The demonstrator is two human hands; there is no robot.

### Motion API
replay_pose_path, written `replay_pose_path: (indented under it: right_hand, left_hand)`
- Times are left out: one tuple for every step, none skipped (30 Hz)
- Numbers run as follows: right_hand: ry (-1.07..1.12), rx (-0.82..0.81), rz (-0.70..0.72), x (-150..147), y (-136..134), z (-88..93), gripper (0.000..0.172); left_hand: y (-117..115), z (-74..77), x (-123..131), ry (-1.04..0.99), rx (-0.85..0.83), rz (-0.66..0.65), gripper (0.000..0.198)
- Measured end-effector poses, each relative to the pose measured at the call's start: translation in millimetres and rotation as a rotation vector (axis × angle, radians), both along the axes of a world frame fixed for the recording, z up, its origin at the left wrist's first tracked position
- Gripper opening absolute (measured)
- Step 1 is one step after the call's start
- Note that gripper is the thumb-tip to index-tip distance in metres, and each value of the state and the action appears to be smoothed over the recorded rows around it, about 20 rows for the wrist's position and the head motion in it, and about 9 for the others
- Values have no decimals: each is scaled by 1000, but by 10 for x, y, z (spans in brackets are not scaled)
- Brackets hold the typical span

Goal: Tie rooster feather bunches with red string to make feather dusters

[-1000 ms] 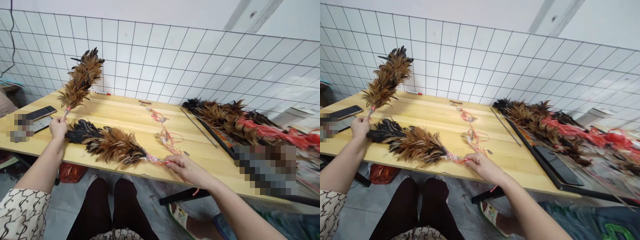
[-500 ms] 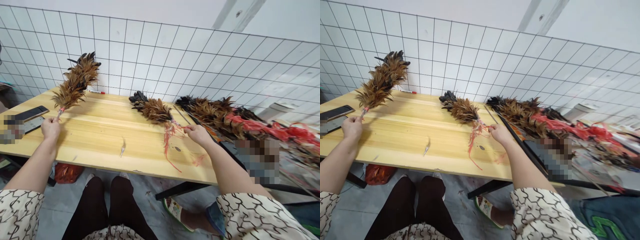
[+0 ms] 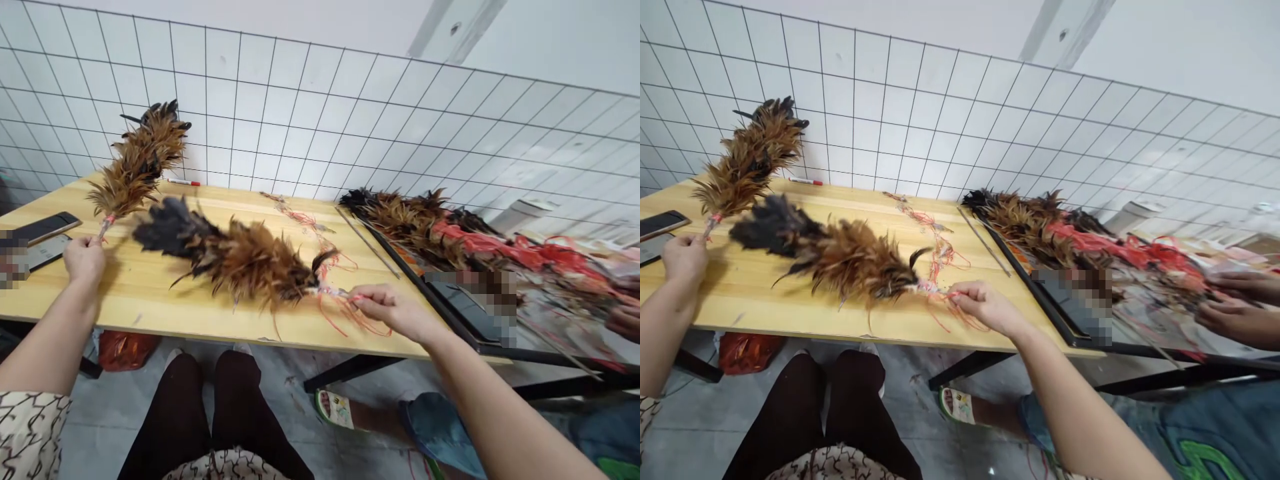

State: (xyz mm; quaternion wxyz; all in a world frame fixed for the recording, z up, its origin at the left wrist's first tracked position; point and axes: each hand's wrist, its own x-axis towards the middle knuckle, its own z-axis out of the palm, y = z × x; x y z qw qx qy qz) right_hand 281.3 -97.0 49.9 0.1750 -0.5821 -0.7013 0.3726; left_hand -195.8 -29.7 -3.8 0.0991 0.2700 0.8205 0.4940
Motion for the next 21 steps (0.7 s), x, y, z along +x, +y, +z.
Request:
replay_pose_path:
  right_hand:
    - [-2,-23,27,-13,-56,-21,52]
    - [-6,-45,46,-11,-100,-42,54]
    - [-14,-68,57,11,-133,-64,56]
    - [-24,-89,58,60,-151,-86,58]
    - [-35,-109,51,136,-156,-112,59]
    - [-48,-127,37,240,-147,-141,60]
    - [-64,-137,16,368,-125,-172,61]
    - [-75,-127,-19,512,-92,-204,61]
    - [-87,-118,-65,663,-52,-234,61]
    - [-102,-101,-117,810,-5,-259,60]
    - [-115,-72,-173,941,44,-277,58]
    - [-134,-48,-231,1048,97,-286,54]
    - [-147,-2,-286,1123,152,-285,49]
    - [-172,56,-340,1164,212,-275,42]
    - [-218,113,-397,1171,276,-258,35]
    - [-277,164,-453,1147,345,-239,28]
    - [-345,220,-512,1098,418,-218,23]
    - [-413,261,-582,1033,491,-200,19]
    - [-445,269,-613,959,560,-186,17]
    - [-448,280,-641,881,621,-176,17]
    - [-428,291,-664,806,668,-171,17]
  left_hand:
    - [-3,-3,-2,9,0,-1,29]
    - [-7,-2,0,16,0,-4,29]
    - [-12,4,5,20,-2,-5,29]
    - [-17,12,13,20,-5,-5,28]
    - [-23,22,24,17,-7,-3,28]
    - [-28,32,36,12,-9,1,27]
    - [-34,42,48,3,-11,7,26]
    - [-39,51,58,-5,-12,13,26]
    - [-43,56,66,-12,-12,18,25]
    - [-46,58,70,-18,-10,20,24]
    - [-48,56,70,-23,-7,22,24]
    - [-48,50,67,-29,-6,23,23]
    - [-47,42,60,-32,-4,22,22]
    - [-45,32,52,-34,-2,20,21]
    - [-42,22,43,-35,0,20,20]
    - [-39,13,35,-35,0,26,19]
    - [-37,7,29,-35,-5,35,18]
    - [-35,4,25,-37,-9,45,17]
    - [-35,5,24,-46,-13,55,16]
    - [-36,8,24,-56,-16,62,16]
    - [-37,13,25,-66,-18,64,16]
